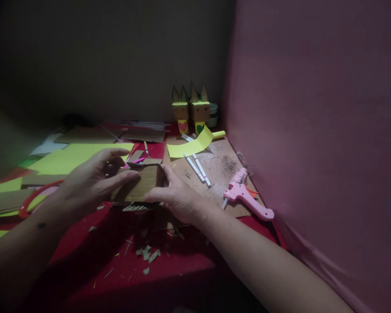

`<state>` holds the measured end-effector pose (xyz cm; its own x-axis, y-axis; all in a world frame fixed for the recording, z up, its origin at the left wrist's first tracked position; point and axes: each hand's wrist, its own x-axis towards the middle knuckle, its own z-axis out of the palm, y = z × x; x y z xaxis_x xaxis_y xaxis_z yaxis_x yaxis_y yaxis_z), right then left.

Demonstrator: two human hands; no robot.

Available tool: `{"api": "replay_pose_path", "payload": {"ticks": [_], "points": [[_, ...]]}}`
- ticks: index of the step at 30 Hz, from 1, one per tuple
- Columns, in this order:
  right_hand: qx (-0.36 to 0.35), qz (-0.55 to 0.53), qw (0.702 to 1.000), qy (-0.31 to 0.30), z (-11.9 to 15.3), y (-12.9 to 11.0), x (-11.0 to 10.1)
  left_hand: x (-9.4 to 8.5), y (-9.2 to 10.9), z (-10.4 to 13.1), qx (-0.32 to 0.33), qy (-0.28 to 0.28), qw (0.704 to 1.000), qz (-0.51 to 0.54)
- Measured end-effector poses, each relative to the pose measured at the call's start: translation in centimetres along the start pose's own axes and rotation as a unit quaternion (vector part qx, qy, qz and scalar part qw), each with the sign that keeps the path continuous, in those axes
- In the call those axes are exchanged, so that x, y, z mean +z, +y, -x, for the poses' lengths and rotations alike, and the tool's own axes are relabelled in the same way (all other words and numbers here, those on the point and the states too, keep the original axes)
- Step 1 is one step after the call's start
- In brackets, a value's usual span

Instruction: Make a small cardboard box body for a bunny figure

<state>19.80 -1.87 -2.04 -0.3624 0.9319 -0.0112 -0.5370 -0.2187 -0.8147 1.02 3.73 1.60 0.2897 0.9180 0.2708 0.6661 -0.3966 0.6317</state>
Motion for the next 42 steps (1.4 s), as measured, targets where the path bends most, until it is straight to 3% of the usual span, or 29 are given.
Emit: {"api": "replay_pose_path", "payload": {"ticks": [6,12,16,22,27,31,33,38,42], "points": [[0.009,0.024,1.000,0.002,0.3,-0.2,0.0,-0.1,0.6,0.5,0.021,0.031,0.998,-0.055],[0.007,0.058,0.998,0.003,0.8,-0.3,0.1,0.3,0.6,0.9,0.083,0.061,0.991,-0.083],[0.010,0.045,0.999,0.020,0.6,-0.1,0.1,0.5,0.6,1.0,0.076,0.060,0.992,-0.081],[-0.022,0.026,0.999,0.028,0.1,0.3,-0.3,-0.5,0.7,0.4,0.022,-0.037,0.996,0.080],[-0.020,0.038,0.998,0.050,0.2,0.0,-0.3,-2.1,0.3,-0.2,-0.028,-0.140,0.987,0.072],[-0.021,0.036,0.998,0.048,0.3,-0.2,-0.1,-2.6,-0.1,-0.4,0.000,-0.153,0.986,0.068],[-0.015,0.037,0.998,0.048,0.3,-0.3,0.0,-2.7,-0.3,-0.4,-0.019,-0.157,0.983,0.096],[-0.007,0.035,0.998,0.042,0.4,-0.3,-0.2,-2.5,-0.7,-0.3,-0.078,-0.202,0.950,0.226],[0.009,0.033,0.999,0.003,0.3,-0.2,-0.6,-1.9,-0.9,-0.3,-0.100,-0.252,0.899,0.346]]}}
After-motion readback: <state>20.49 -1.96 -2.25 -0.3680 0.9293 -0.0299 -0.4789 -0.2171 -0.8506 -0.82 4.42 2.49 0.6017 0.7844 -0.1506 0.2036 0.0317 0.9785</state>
